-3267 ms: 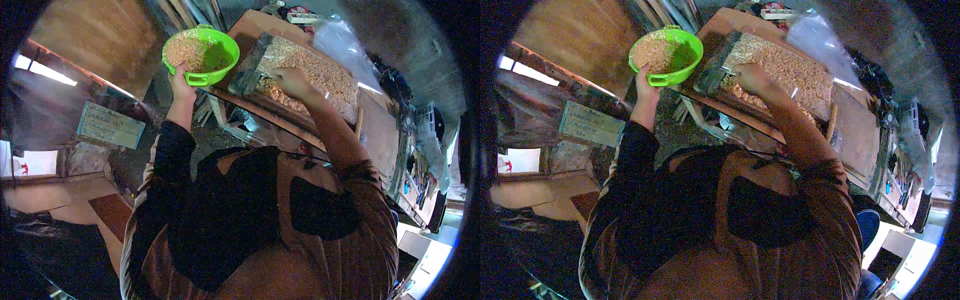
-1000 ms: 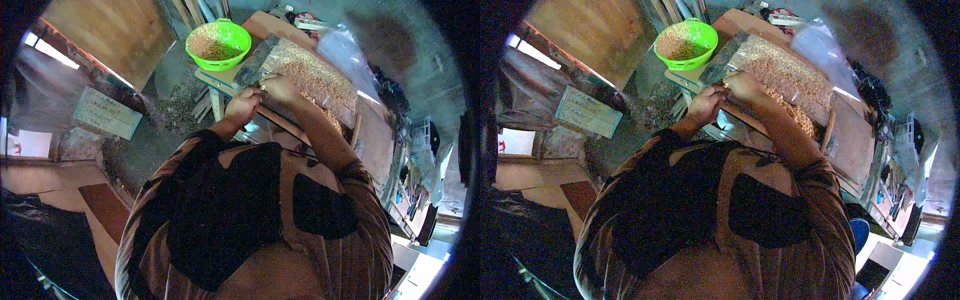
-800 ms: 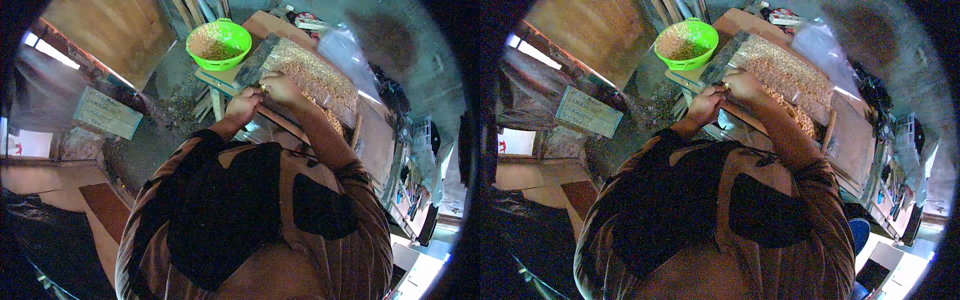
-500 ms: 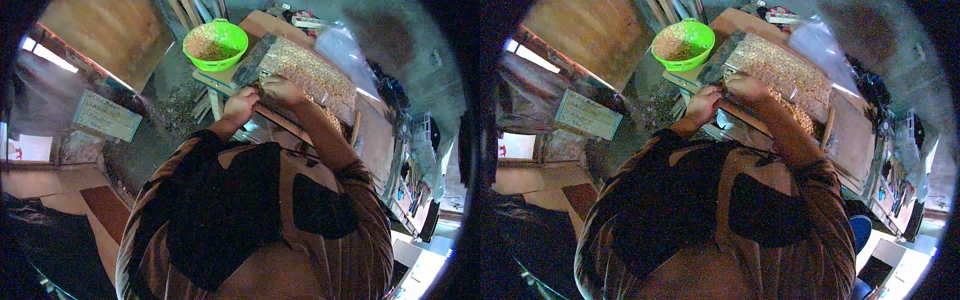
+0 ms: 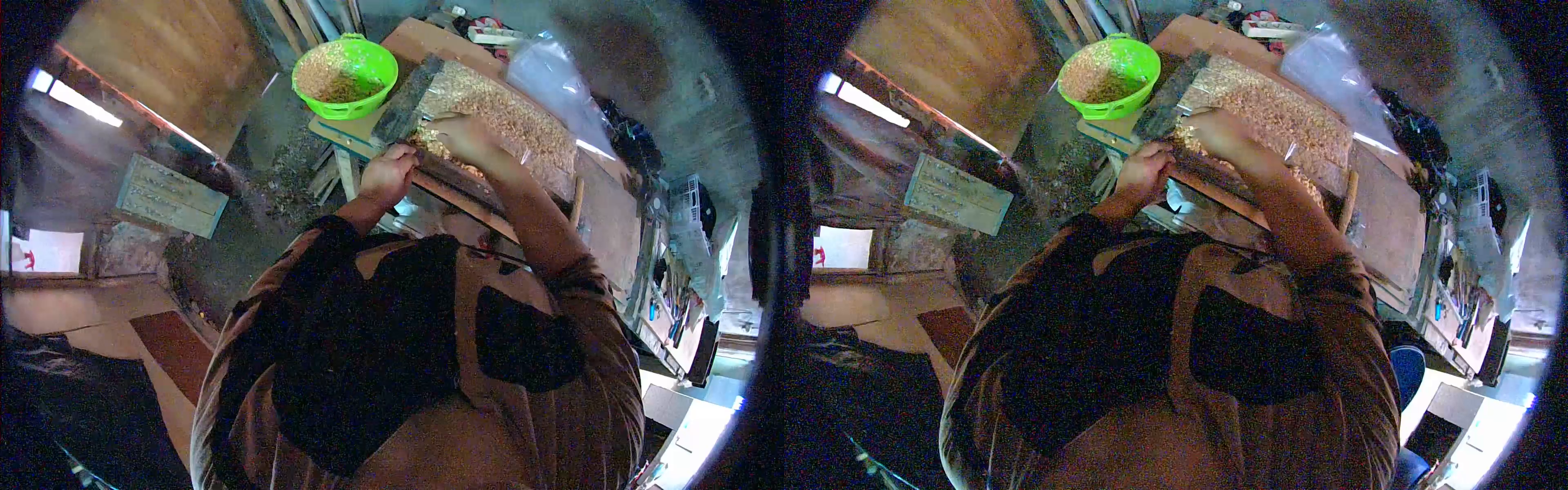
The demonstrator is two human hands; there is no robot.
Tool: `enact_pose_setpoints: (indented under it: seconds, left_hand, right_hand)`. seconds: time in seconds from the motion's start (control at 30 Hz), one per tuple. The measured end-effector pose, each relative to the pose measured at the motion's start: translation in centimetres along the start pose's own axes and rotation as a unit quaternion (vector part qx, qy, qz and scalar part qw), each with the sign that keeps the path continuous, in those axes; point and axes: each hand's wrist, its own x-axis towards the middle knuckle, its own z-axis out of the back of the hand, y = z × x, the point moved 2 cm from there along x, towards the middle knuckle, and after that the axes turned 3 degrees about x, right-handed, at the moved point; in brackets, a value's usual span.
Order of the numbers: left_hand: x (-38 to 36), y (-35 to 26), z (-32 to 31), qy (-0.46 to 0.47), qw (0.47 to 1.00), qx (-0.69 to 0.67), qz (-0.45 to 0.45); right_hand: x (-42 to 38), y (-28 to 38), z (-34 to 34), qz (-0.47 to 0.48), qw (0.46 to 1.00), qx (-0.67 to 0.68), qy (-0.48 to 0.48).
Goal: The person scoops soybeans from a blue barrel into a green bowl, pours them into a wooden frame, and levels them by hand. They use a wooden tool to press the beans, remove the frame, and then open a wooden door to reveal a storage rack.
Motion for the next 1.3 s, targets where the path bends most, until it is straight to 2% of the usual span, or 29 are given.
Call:
enact_pose_setpoints:
  seconds: [0.07, 0.1, 0.23, 0.3, 0.33, 0.4, 0.53, 0.6, 0.67, 0.73, 0.77, 0.83, 0.87, 0.93, 0.97, 1.03, 1.13, 1.17, 1.23, 1.27, 1.3]
  left_hand:
    - [-0.1, 0.2, 0.1, -0.010, 1.000, -0.004, -0.007]
    - [-0.1, 0.3, 0.1, -0.020, 1.000, -0.012, -0.014]
    - [0.2, 0.2, 0.3, 0.009, 1.000, -0.003, -0.013]
    - [0.2, 0.4, 0.0, 0.026, 1.000, -0.004, 0.014]
    - [0.1, 0.4, 0.0, 0.024, 1.000, -0.003, 0.016]
    - [0.1, 0.3, 0.2, 0.019, 1.000, 0.018, 0.004]
    - [0.2, 0.3, 0.4, 0.019, 0.999, 0.023, -0.019]
    - [0.2, 0.3, 0.2, 0.023, 0.999, 0.029, -0.002]
    - [0.2, 0.4, 0.1, 0.021, 0.999, 0.025, -0.002]
    - [0.1, 0.4, 0.1, 0.020, 1.000, 0.021, -0.001]
    - [0.1, 0.5, 0.1, 0.013, 1.000, 0.023, -0.008]
    - [0.1, 0.5, 0.0, 0.007, 1.000, 0.024, -0.015]
    - [0.1, 0.5, -0.1, 0.005, 1.000, 0.020, -0.017]
    - [0.1, 0.6, -0.1, 0.003, 1.000, 0.017, -0.020]
    - [0.1, 0.6, -0.1, 0.009, 1.000, 0.015, -0.017]
    - [0.1, 0.6, -0.1, 0.017, 1.000, 0.013, -0.015]
    - [0.1, 0.6, -0.2, 0.014, 1.000, 0.017, -0.012]
    - [0.2, 0.4, 0.1, 0.015, 0.999, 0.029, -0.012]
    - [0.3, 0.0, 0.6, 0.020, 0.999, 0.037, -0.013]
    - [0.4, -0.1, 0.8, 0.022, 0.999, 0.030, -0.022]
    - [0.5, -0.1, 0.9, 0.024, 0.999, 0.025, -0.032]
  right_hand:
    - [1.9, 1.0, -1.5, -0.002, 0.997, 0.010, 0.074]
    - [1.6, 2.8, -0.2, 0.029, 0.997, -0.034, 0.063]
    - [1.9, 1.5, -2.2, 0.028, 0.991, -0.070, 0.106]
    - [1.6, 2.3, -1.2, 0.110, 0.980, -0.070, 0.150]
    - [1.3, 2.2, -1.2, 0.112, 0.980, -0.071, 0.151]
    - [0.9, 1.5, -0.8, 0.075, 0.996, -0.039, -0.022]
    - [0.4, 0.4, -1.5, 0.096, 0.995, -0.002, -0.020]
    - [0.4, 0.3, -2.0, 0.124, 0.992, 0.027, 0.014]
    - [1.0, -0.1, -2.5, 0.116, 0.993, -0.003, 0.035]
    - [1.3, -0.2, -2.2, 0.024, 1.000, 0.009, 0.013]
    - [1.4, -0.4, -2.2, 0.024, 1.000, 0.010, 0.013]
    - [1.8, -1.1, -2.2, -0.063, 0.998, -0.008, 0.016]
    - [1.8, -1.6, -2.5, -0.064, 0.998, -0.008, 0.016]
    - [1.9, -2.3, -3.1, 0.059, 0.995, 0.038, -0.076]
    - [2.1, -2.5, -3.3, 0.058, 0.995, 0.038, -0.076]
    - [2.4, -3.0, -4.1, 0.078, 0.996, -0.039, 0.011]
    - [1.9, -2.6, -2.6, 0.102, 0.992, -0.063, -0.038]
    - [1.6, -2.0, -1.6, 0.098, 0.993, -0.062, -0.037]
    - [0.8, -1.5, 1.0, -0.089, 0.991, 0.036, -0.089]
    - [0.5, -1.8, 1.5, -0.094, 0.991, 0.036, -0.089]
    - [0.3, -2.5, 1.9, -0.061, 0.998, -0.017, -0.021]
